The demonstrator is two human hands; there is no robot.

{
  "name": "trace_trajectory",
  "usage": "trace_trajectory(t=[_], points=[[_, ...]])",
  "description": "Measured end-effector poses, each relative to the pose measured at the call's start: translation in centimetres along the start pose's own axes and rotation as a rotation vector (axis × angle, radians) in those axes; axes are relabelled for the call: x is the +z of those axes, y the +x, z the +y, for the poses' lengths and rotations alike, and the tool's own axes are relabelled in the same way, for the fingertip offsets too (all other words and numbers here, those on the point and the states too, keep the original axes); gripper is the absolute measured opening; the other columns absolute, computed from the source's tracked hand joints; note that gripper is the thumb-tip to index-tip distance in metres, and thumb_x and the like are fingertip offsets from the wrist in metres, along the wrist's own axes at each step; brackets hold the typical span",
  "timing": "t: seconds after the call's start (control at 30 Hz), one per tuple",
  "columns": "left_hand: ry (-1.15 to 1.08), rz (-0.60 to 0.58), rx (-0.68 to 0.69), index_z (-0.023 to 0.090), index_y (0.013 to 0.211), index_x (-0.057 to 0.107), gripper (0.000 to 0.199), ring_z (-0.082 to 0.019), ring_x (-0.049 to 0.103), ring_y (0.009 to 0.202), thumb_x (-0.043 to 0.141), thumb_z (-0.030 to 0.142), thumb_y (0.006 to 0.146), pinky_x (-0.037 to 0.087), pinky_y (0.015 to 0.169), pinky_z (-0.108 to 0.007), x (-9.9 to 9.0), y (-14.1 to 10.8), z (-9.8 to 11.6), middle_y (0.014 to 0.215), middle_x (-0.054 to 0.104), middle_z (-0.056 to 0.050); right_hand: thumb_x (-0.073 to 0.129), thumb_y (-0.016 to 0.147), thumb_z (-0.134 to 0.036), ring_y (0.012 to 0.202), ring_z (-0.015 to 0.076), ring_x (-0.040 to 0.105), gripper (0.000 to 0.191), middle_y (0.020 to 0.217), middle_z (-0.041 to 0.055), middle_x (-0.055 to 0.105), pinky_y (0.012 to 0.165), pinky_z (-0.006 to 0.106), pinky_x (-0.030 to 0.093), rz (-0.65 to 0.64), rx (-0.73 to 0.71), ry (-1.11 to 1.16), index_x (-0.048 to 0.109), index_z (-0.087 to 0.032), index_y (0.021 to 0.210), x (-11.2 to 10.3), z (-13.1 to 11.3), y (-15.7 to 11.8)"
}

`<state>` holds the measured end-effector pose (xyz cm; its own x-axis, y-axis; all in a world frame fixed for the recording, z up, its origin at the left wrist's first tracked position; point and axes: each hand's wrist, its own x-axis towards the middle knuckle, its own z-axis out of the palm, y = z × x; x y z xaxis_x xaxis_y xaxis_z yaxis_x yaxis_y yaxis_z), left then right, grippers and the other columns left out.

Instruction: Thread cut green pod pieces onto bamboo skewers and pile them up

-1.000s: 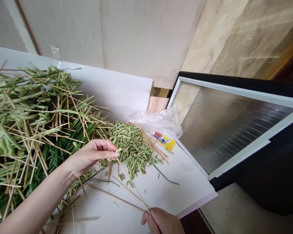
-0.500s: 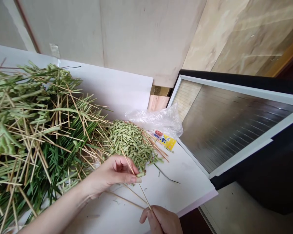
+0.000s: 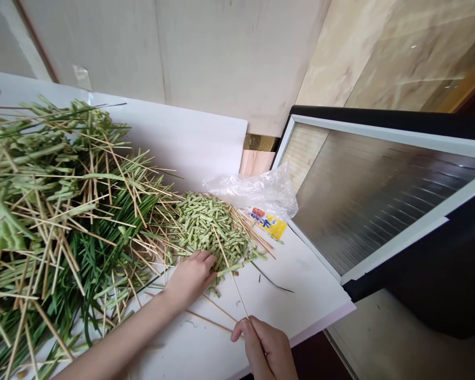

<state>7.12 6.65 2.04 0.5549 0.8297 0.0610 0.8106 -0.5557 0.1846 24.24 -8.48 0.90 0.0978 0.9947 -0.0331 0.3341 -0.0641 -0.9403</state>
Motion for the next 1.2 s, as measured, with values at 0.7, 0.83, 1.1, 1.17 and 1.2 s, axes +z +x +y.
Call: trace_trajectory(t=[0.7, 0.83, 1.1, 1.17, 1.2], points=[[0.084, 0.080, 0.090, 0.017, 0.086, 0.067, 0.012, -0.030, 0.062, 0.097, 0.057, 0.011, 0.088, 0.048, 0.085, -0.042, 0.5, 0.2, -0.9, 0.089, 0.072, -0.011, 0.036, 0.097, -0.064, 0.054, 0.0143, 0.024, 0.057, 0.056, -0.0082, 0.022, 0.055, 0.031, 0.019, -0.045, 0.054, -0.032, 0.066, -0.020, 0.078, 0.1, -0.1, 0.2], [0.062, 0.061, 0.033, 0.016, 0.095, 0.066, 0.022, -0.029, 0.063, 0.095, 0.056, 0.003, 0.080, 0.049, 0.085, -0.041, 0.1, 0.3, -1.1, 0.087, 0.073, -0.011, 0.038, 0.096, -0.066, 0.054, 0.0143, 0.024, 0.056, 0.056, -0.0084, 0.023, 0.055, 0.031, 0.019, -0.040, 0.069, -0.015, 0.065, -0.020, 0.078, 0.0, -0.1, 0.3], [-0.747, 0.317, 0.022, 0.018, 0.088, 0.066, 0.005, -0.019, 0.067, 0.079, 0.062, 0.020, 0.086, 0.050, 0.075, -0.031, -6.4, -0.9, -2.4, 0.086, 0.073, -0.005, 0.036, 0.096, -0.067, 0.054, 0.0143, 0.024, 0.058, 0.056, -0.0086, 0.023, 0.055, 0.030, 0.019, -0.032, 0.065, -0.020, 0.065, -0.020, 0.078, -0.2, -0.2, 0.3], [-1.022, 0.343, 0.011, 0.017, 0.087, 0.066, 0.011, -0.018, 0.067, 0.079, 0.067, 0.029, 0.086, 0.051, 0.073, -0.028, -8.1, -1.4, -2.6, 0.085, 0.073, -0.004, 0.036, 0.096, -0.066, 0.054, 0.0143, 0.025, 0.058, 0.057, -0.0082, 0.024, 0.055, 0.030, 0.020, -0.050, 0.044, -0.009, 0.065, -0.020, 0.078, -0.1, 0.1, 0.3], [-1.140, 0.357, 0.002, 0.017, 0.088, 0.066, 0.015, -0.017, 0.067, 0.078, 0.070, 0.031, 0.084, 0.051, 0.072, -0.027, -8.7, -1.6, -2.6, 0.083, 0.073, -0.004, 0.036, 0.097, -0.065, 0.053, 0.0142, 0.026, 0.057, 0.057, -0.0081, 0.025, 0.055, 0.030, 0.020, -0.061, 0.041, 0.005, 0.065, -0.020, 0.077, 0.0, 0.1, 0.2]])
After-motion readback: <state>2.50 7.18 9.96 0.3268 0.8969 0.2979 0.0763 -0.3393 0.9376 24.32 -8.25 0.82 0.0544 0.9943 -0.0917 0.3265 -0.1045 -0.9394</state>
